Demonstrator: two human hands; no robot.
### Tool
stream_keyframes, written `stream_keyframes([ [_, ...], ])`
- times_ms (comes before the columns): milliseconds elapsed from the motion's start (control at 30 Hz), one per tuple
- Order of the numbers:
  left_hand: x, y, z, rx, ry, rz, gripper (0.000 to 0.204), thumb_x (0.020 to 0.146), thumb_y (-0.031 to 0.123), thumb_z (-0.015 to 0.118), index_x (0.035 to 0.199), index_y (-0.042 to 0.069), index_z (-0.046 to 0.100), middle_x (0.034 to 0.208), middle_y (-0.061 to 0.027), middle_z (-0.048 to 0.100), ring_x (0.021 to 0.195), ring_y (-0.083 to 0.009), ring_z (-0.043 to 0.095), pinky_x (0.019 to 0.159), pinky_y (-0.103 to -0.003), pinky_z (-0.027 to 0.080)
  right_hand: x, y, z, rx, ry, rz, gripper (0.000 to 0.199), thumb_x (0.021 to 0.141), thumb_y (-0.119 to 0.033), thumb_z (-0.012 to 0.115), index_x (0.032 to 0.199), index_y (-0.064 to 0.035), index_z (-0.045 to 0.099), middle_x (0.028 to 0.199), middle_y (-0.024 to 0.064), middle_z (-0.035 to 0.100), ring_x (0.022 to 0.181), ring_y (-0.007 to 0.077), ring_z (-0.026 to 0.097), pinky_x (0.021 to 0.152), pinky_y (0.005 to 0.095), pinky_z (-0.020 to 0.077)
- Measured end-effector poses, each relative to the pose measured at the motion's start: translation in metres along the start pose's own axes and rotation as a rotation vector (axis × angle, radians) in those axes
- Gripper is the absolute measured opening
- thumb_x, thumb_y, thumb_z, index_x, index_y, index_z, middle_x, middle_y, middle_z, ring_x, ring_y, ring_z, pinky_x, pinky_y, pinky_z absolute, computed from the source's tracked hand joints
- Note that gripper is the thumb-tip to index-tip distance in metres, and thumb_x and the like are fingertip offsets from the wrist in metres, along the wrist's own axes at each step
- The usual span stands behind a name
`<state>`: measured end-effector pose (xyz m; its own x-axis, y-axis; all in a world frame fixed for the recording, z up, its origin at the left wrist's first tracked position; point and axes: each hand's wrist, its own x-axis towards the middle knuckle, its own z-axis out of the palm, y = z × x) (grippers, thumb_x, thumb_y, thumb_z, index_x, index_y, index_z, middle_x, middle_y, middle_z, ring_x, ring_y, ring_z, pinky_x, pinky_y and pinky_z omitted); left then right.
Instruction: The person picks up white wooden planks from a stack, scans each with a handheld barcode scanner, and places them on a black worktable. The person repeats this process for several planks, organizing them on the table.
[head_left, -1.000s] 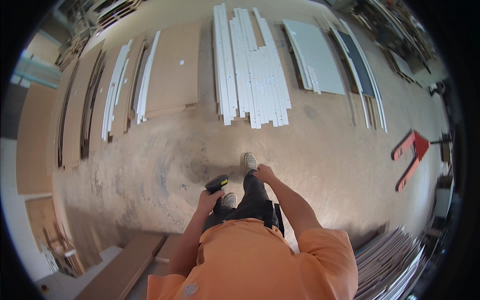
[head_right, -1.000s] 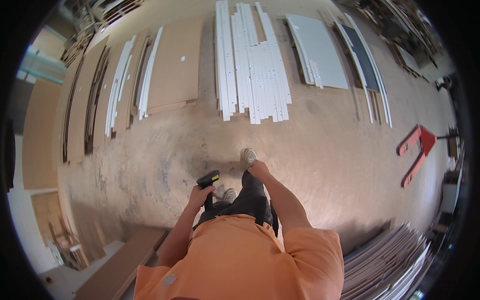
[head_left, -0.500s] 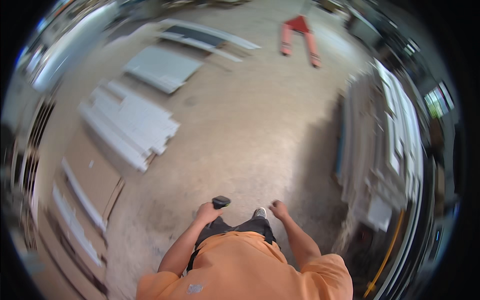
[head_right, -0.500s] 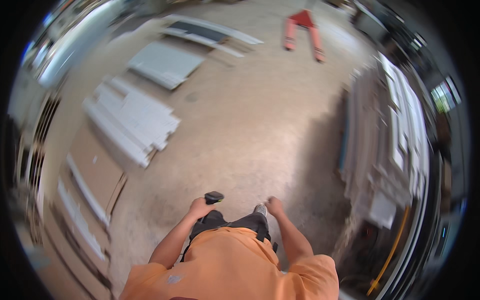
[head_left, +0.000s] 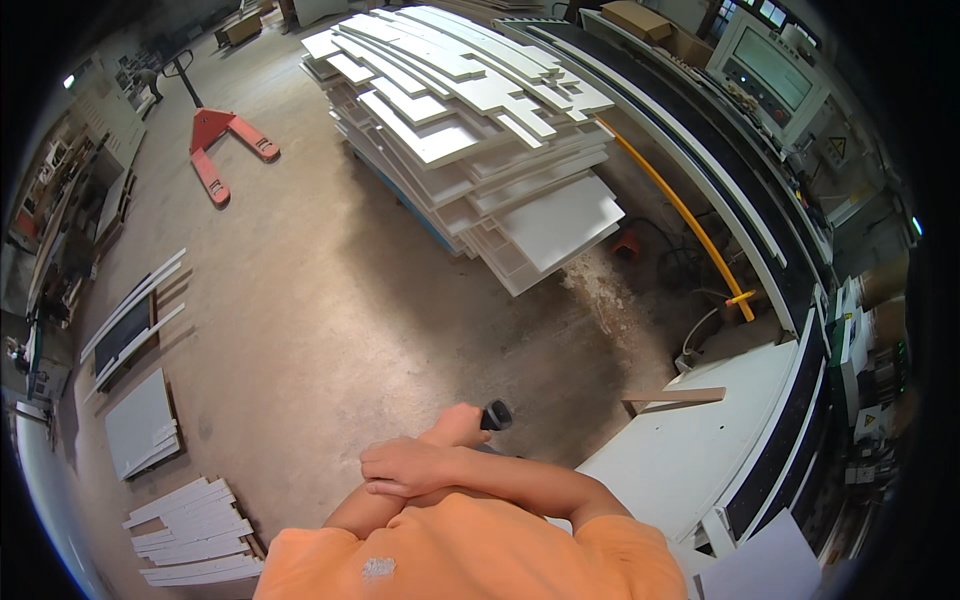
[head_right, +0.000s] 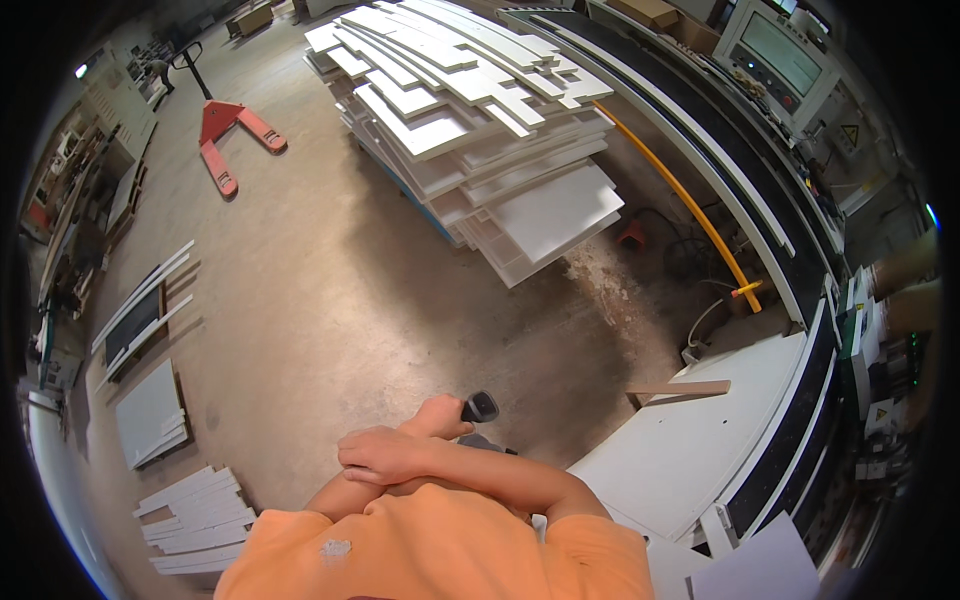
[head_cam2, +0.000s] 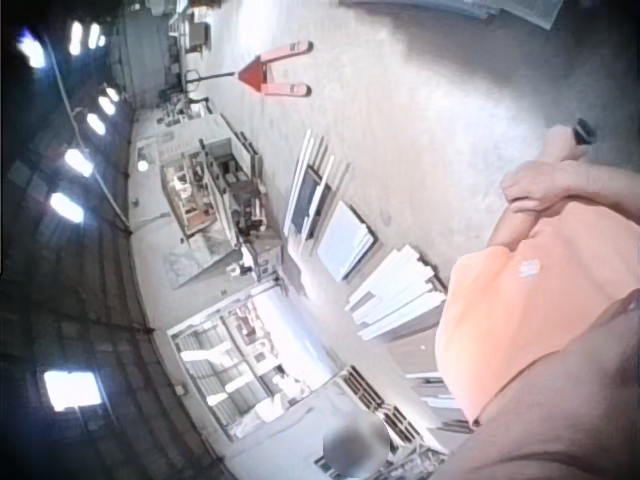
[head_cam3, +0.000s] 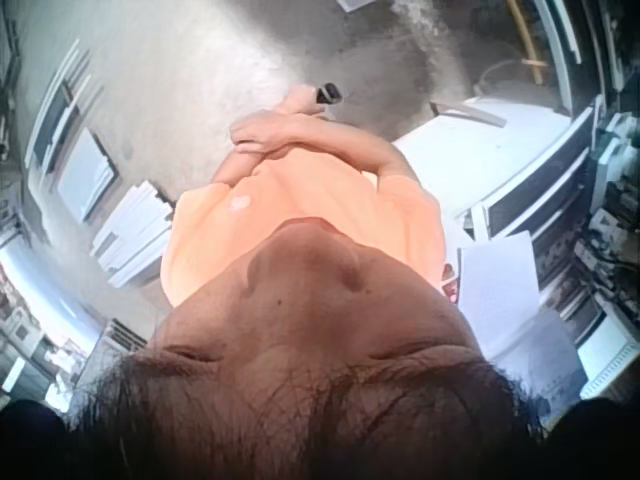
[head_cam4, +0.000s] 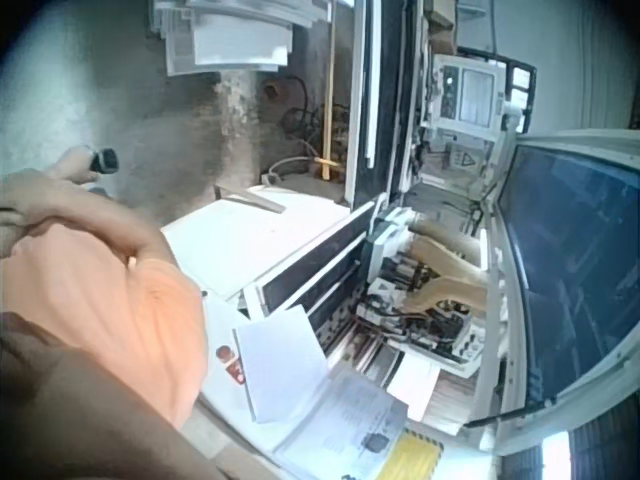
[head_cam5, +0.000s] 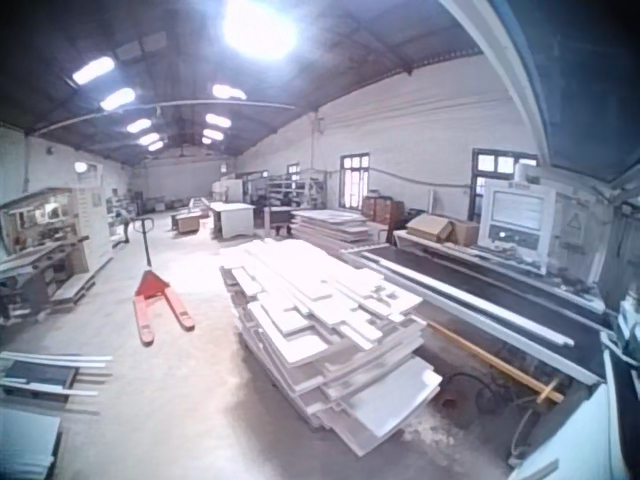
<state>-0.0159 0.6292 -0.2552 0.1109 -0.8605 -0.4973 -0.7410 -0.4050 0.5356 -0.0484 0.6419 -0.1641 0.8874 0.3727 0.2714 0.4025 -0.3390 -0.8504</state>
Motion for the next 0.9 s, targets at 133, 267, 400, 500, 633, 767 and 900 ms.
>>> stream_keyframes([
  [133,0.062,0.06,0.018,0.246,-0.15,0.018,0.026,0.086,0.029,0.072,0.099,0.008,0.079,0.103,-0.0169,0.077,0.093,-0.0368,0.074,0.082,-0.046,0.06,-0.072,0.016,-0.076,-0.174,0.189,0.094,0.022,0.096,-0.026,0.065,0.088,-0.0056,0.061,0.085,0.0109,0.059,0.083,0.032,0.06,0.074,0.0427,0.0503],
  [267,0.121,0.063,0.009,0.285,-0.225,0.146,0.028,0.084,0.029,0.073,0.101,0.007,0.077,0.102,-0.0165,0.076,0.095,-0.0354,0.073,0.083,-0.046,0.059,-0.111,0.028,-0.139,-0.253,0.397,0.292,0.024,0.093,-0.027,0.07,0.083,-0.0062,0.063,0.082,0.0099,0.063,0.079,0.0308,0.062,0.071,0.0424,0.0509],
  [400,0.186,0.049,-0.04,0.128,-0.212,0.424,0.032,0.081,0.029,0.075,0.103,0.006,0.076,0.101,-0.0161,0.075,0.096,-0.034,0.072,0.084,-0.046,0.059,-0.112,0.051,-0.217,-0.369,0.545,0.498,0.021,0.088,-0.025,0.074,0.086,-0.0064,0.067,0.083,0.0096,0.064,0.081,0.0302,0.066,0.071,0.0403,0.0538],
  [500,0.226,0.05,-0.105,-0.065,-0.16,0.669,0.034,0.08,0.029,0.076,0.105,0.006,0.075,0.101,-0.0158,0.074,0.097,-0.033,0.072,0.084,-0.046,0.059,-0.11,0.071,-0.308,-0.569,0.635,0.567,0.023,0.087,-0.022,0.077,0.095,-0.0043,0.066,0.091,0.0112,0.065,0.087,0.0322,0.066,0.075,0.0417,0.0545],
  [633,0.253,0.055,-0.227,0.091,-0.258,0.436,0.04,0.078,0.032,0.076,0.101,0.0,0.073,0.105,-0.0216,0.07,0.098,-0.039,0.069,0.088,-0.048,0.056,-0.09,0.097,-0.449,-0.802,0.723,0.609,0.052,0.086,-0.024,0.081,0.124,0.001,0.056,0.117,0.0202,0.061,0.11,0.0405,0.059,0.095,0.0469,0.0491],
  [767,0.267,0.031,-0.323,-0.08,-0.204,0.428,0.039,0.077,0.032,0.073,0.096,-0.002,0.071,0.101,-0.0227,0.068,0.096,-0.0411,0.068,0.087,-0.048,0.056,-0.059,0.143,-0.571,-0.928,0.837,0.604,0.081,0.084,-0.034,0.085,0.143,0.0034,0.045,0.138,0.0244,0.052,0.126,0.0432,0.051,0.109,0.0482,0.0421],
  [900,0.28,0.008,-0.377,-0.191,-0.169,0.428,0.037,0.075,0.029,0.073,0.094,-0.003,0.069,0.095,-0.0219,0.067,0.09,-0.0422,0.066,0.082,-0.048,0.054,-0.023,0.192,-0.653,-1.0,0.844,0.728,0.094,0.083,-0.044,0.086,0.149,0.0056,0.041,0.144,0.0249,0.049,0.133,0.042,0.048,0.112,0.0485,0.0408],
])
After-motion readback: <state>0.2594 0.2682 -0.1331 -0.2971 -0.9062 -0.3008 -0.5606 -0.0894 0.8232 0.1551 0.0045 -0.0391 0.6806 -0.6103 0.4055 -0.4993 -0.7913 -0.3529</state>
